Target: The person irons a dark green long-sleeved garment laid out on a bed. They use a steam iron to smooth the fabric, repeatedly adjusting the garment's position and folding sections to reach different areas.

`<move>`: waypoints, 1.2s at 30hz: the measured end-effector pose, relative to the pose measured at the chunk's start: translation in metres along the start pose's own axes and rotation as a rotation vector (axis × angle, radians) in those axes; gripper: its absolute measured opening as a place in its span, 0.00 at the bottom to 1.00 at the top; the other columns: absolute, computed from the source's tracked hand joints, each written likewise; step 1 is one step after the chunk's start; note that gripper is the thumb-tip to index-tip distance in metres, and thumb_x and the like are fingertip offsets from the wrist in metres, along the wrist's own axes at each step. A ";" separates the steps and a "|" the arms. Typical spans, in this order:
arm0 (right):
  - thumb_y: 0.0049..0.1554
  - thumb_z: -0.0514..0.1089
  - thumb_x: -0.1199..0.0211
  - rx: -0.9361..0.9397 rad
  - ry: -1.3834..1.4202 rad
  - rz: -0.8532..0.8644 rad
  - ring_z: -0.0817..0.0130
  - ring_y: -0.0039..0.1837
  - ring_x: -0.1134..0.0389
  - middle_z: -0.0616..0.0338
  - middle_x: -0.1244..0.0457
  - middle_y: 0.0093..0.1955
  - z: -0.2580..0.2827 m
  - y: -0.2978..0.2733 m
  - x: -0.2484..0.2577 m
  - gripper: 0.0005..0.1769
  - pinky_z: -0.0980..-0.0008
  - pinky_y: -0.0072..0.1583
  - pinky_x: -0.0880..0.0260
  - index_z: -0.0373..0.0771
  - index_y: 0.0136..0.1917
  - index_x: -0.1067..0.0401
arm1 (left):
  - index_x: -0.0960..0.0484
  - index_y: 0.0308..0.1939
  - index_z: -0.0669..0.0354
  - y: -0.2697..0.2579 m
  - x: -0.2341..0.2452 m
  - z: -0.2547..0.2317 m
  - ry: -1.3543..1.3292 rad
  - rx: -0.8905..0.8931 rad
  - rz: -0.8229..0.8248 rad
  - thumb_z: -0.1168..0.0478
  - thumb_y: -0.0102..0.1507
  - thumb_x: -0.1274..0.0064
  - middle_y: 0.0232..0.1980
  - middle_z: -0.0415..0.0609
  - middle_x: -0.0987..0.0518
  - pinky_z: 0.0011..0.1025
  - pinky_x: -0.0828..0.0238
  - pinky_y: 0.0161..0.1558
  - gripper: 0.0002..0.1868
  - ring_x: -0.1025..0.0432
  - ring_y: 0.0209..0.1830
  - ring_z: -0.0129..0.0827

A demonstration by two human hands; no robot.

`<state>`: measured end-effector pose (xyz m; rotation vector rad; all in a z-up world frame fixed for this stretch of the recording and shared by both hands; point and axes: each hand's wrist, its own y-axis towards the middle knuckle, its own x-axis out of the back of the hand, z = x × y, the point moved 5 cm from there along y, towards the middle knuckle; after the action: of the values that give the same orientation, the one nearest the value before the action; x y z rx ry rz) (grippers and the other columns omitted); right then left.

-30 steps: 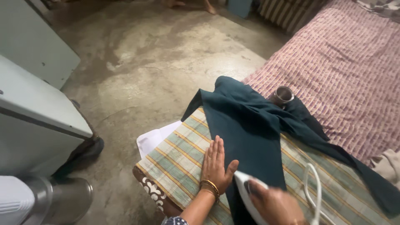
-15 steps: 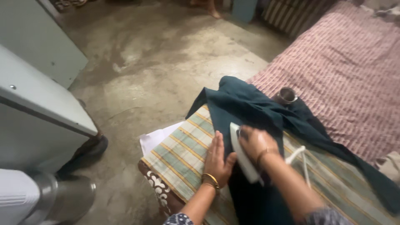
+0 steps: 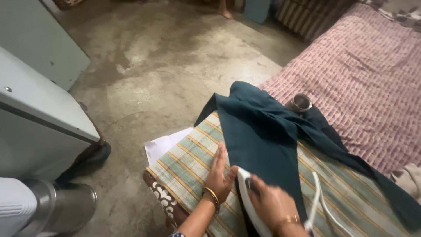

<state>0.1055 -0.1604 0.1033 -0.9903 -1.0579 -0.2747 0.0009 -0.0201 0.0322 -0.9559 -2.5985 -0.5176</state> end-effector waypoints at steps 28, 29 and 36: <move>0.57 0.62 0.42 0.025 0.030 0.019 0.52 0.57 0.27 0.54 0.29 0.53 0.007 0.011 0.002 0.27 0.55 0.61 0.26 0.71 0.70 0.34 | 0.52 0.79 0.70 0.000 0.002 0.000 0.019 0.034 0.017 0.28 0.68 0.72 0.83 0.67 0.53 0.43 0.56 0.78 0.52 0.57 0.84 0.56; 0.57 0.63 0.42 0.041 0.036 -0.015 0.52 0.57 0.27 0.54 0.29 0.53 0.023 0.028 0.016 0.27 0.55 0.61 0.26 0.72 0.70 0.34 | 0.53 0.79 0.70 0.002 0.003 0.001 0.006 0.033 0.002 0.28 0.68 0.72 0.83 0.67 0.53 0.43 0.57 0.78 0.52 0.58 0.84 0.57; 0.54 0.58 0.39 0.210 0.107 -0.286 0.49 0.59 0.28 0.49 0.30 0.57 0.103 0.135 0.098 0.26 0.53 0.61 0.28 0.61 0.67 0.28 | 0.53 0.80 0.69 0.001 -0.002 0.013 -0.013 0.036 0.003 0.33 0.68 0.67 0.84 0.67 0.54 0.45 0.59 0.77 0.49 0.59 0.84 0.57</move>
<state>0.1771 0.0211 0.1239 -0.6289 -1.1048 -0.4366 0.0004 -0.0148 0.0207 -0.9548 -2.6084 -0.4640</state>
